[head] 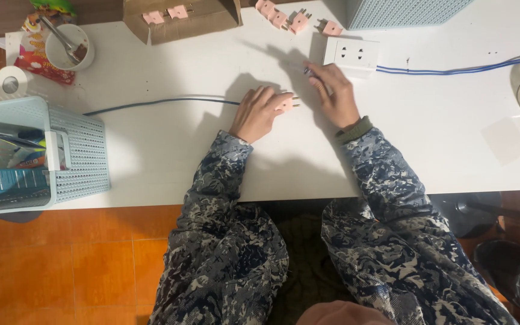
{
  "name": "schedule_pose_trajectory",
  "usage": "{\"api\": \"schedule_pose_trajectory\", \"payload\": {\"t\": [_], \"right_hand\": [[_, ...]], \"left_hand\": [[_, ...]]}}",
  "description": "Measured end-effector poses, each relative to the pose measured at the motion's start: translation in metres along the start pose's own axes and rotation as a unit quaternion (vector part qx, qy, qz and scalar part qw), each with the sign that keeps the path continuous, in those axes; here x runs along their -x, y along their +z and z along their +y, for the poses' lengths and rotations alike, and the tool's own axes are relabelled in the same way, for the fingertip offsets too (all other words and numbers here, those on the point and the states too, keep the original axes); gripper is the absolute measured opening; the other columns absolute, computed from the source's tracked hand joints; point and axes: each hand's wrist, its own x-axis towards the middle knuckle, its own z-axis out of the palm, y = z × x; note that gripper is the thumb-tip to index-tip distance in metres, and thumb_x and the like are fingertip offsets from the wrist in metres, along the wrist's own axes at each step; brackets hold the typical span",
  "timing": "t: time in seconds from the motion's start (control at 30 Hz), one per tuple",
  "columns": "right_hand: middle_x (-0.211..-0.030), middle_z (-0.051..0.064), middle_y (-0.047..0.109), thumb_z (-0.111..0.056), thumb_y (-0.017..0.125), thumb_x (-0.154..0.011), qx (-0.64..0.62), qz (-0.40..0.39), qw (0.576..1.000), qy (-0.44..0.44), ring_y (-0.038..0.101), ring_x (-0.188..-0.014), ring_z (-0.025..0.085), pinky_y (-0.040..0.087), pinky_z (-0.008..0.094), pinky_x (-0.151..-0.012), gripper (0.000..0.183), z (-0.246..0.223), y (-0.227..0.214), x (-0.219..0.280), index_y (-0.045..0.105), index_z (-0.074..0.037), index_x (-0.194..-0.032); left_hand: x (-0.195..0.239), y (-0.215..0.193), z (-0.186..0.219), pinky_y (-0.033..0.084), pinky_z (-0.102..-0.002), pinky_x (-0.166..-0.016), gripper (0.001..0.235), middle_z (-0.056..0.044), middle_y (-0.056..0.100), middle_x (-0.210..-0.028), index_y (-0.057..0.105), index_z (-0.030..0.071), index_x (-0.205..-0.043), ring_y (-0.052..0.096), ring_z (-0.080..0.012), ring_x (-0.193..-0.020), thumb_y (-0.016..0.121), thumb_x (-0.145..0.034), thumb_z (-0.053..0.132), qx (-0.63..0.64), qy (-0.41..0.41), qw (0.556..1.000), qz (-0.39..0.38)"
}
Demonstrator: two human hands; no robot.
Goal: Wiring an electrical plug using a screwdriver and small wires on a workbench
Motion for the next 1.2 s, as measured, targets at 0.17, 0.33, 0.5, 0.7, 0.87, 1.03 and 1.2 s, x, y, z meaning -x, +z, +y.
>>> {"api": "schedule_pose_trajectory", "payload": {"t": [0.17, 0.33, 0.5, 0.7, 0.87, 1.03, 1.2], "right_hand": [[-0.116, 0.011, 0.073, -0.013, 0.082, -0.121, 0.000, 0.098, 0.994, 0.051, 0.059, -0.096, 0.021, 0.052, 0.035, -0.086, 0.032, -0.016, -0.018, -0.001, 0.075, -0.005, -0.151], [-0.116, 0.015, 0.070, 0.005, 0.081, -0.116, -0.148, 0.141, 0.977, 0.061, 0.070, -0.101, 0.025, 0.062, 0.037, -0.094, 0.020, -0.016, -0.019, -0.001, 0.067, -0.001, -0.128], [-0.115, 0.013, 0.065, -0.017, 0.081, -0.119, -0.140, 0.171, 0.975, -0.002, 0.065, -0.107, 0.030, 0.057, 0.044, -0.099, 0.019, -0.034, -0.019, -0.001, 0.074, 0.001, -0.119], [-0.119, 0.025, 0.070, -0.011, 0.064, -0.128, -0.207, 0.070, 0.976, -0.023, 0.074, -0.109, 0.041, 0.066, 0.051, -0.102, 0.019, -0.053, -0.011, 0.002, 0.061, 0.007, -0.132], [-0.120, 0.026, 0.068, -0.020, 0.047, -0.133, -0.139, -0.005, 0.985, -0.102, 0.077, -0.104, 0.043, 0.070, 0.051, -0.097, 0.037, -0.065, -0.011, -0.003, 0.063, 0.013, -0.130], [-0.120, 0.026, 0.071, -0.023, 0.043, -0.135, -0.094, -0.012, 0.988, -0.120, 0.079, -0.103, 0.042, 0.067, 0.050, -0.094, 0.041, -0.063, -0.003, 0.002, 0.063, 0.013, -0.135], [-0.132, 0.030, 0.072, -0.013, 0.054, -0.134, -0.082, -0.002, 0.989, -0.123, 0.080, -0.114, 0.043, 0.072, 0.052, -0.102, 0.036, -0.056, 0.010, 0.010, 0.047, 0.004, -0.166]], "left_hand": [[-0.002, 0.010, 0.010, 0.068, -0.042, -0.090, 0.068, -0.004, 0.069, -0.128, 0.071, 0.021, -0.148, 0.072, -0.0230, -0.104, 0.075, -0.090, -0.016, -0.038, 0.034, 0.998, 0.035], [0.001, 0.023, -0.001, 0.064, -0.038, -0.090, 0.054, -0.008, 0.073, -0.125, 0.073, 0.025, -0.149, 0.067, -0.0245, -0.103, 0.088, -0.100, 0.009, 0.038, -0.032, 0.999, 0.012], [0.009, 0.021, 0.000, 0.051, -0.046, -0.103, 0.053, -0.007, 0.067, -0.128, 0.063, 0.020, -0.163, 0.061, -0.0279, -0.118, 0.083, -0.114, 0.025, 0.078, -0.025, 0.996, -0.020], [0.013, 0.035, -0.002, 0.051, -0.048, -0.103, 0.053, -0.007, 0.069, -0.129, 0.070, 0.023, -0.151, 0.063, -0.0266, -0.114, 0.096, -0.106, 0.028, 0.069, -0.011, 0.997, 0.034], [0.002, 0.008, 0.004, 0.045, -0.047, -0.094, 0.038, -0.005, 0.052, -0.104, 0.079, 0.012, -0.136, 0.055, -0.0286, -0.101, 0.098, -0.104, 0.021, 0.112, 0.002, 0.994, 0.008], [0.000, 0.003, 0.002, 0.042, -0.043, -0.085, 0.036, -0.004, 0.051, -0.102, 0.080, 0.013, -0.133, 0.053, -0.0284, -0.100, 0.098, -0.104, 0.022, 0.077, 0.030, 0.997, 0.008], [0.003, 0.001, -0.004, 0.040, -0.043, -0.086, 0.039, -0.005, 0.054, -0.103, 0.078, 0.018, -0.142, 0.055, -0.0297, -0.102, 0.093, -0.107, 0.025, 0.049, 0.035, 0.998, -0.005]]}}
